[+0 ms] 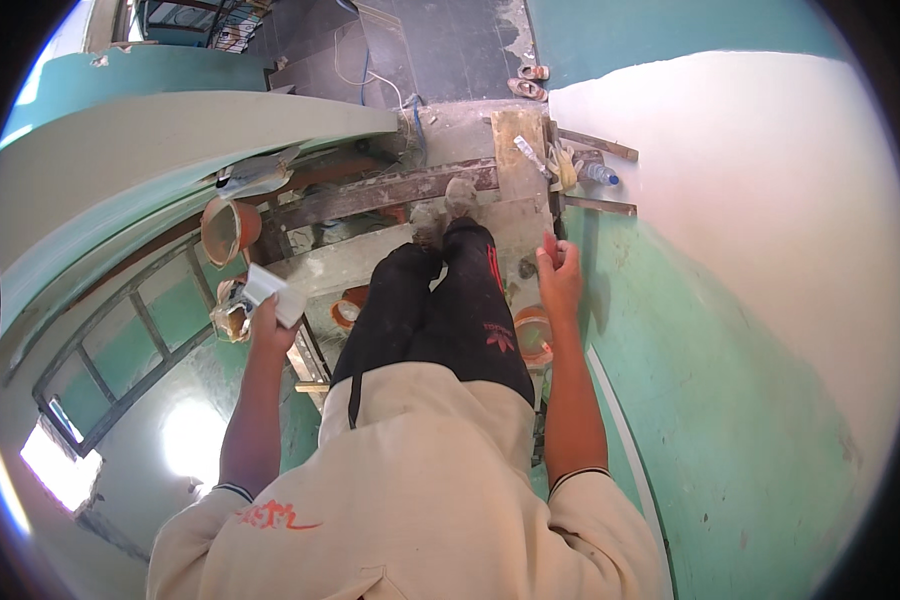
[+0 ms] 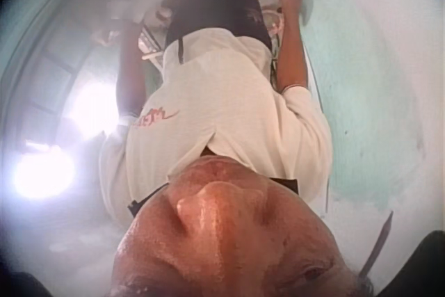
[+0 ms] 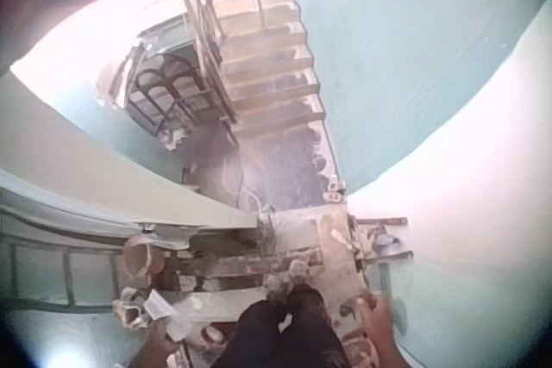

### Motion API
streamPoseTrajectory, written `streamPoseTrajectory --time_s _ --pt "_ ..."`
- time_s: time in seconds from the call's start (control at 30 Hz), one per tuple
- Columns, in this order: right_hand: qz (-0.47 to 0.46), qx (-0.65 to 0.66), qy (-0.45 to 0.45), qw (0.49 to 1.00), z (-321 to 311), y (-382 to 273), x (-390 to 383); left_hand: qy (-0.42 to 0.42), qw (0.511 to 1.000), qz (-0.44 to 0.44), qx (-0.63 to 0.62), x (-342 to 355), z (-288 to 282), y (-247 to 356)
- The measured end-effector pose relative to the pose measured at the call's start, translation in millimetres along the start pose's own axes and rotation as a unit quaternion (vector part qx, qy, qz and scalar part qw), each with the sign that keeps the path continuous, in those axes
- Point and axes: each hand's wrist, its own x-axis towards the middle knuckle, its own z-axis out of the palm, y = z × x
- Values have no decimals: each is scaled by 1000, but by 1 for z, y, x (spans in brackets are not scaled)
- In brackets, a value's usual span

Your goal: The person prepares a white cornice piece by rubbing its edge, then carries it to a wall and aligns it near the ceiling. They use a pencil to mark the wall along the cornice profile and adjust the piece to fit the corner.

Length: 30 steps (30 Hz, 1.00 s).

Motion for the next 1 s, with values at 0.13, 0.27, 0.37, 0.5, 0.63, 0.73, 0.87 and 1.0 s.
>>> streamPoseTrajectory --time_s 0.13,0.27,0.37,0.5,0.63,0.73,0.87,1.0 --pt "-38 -146 32 988 35 91 50 46 995 -21 81 89 -77 -36" --pt "74 -216 -18 973 98 166 113 114 978 -44 166 183 -111 -85" --pt "72 -288 -85 951 144 233 174 137 961 -86 226 237 -94 -148" --pt "-16 -389 -104 915 204 290 223 126 941 -119 292 357 -124 -228" --pt "-18 -406 -111 907 281 369 235 -173 338 263 887 524 -210 -254" --pt "-56 -435 -84 895 288 375 277 -99 574 153 798 573 -137 -309" --pt "-36 -430 -124 894 273 372 289 -5 759 119 641 588 -40 -315" --pt "47 -414 -183 891 285 387 317 27 772 196 604 617 54 -236"
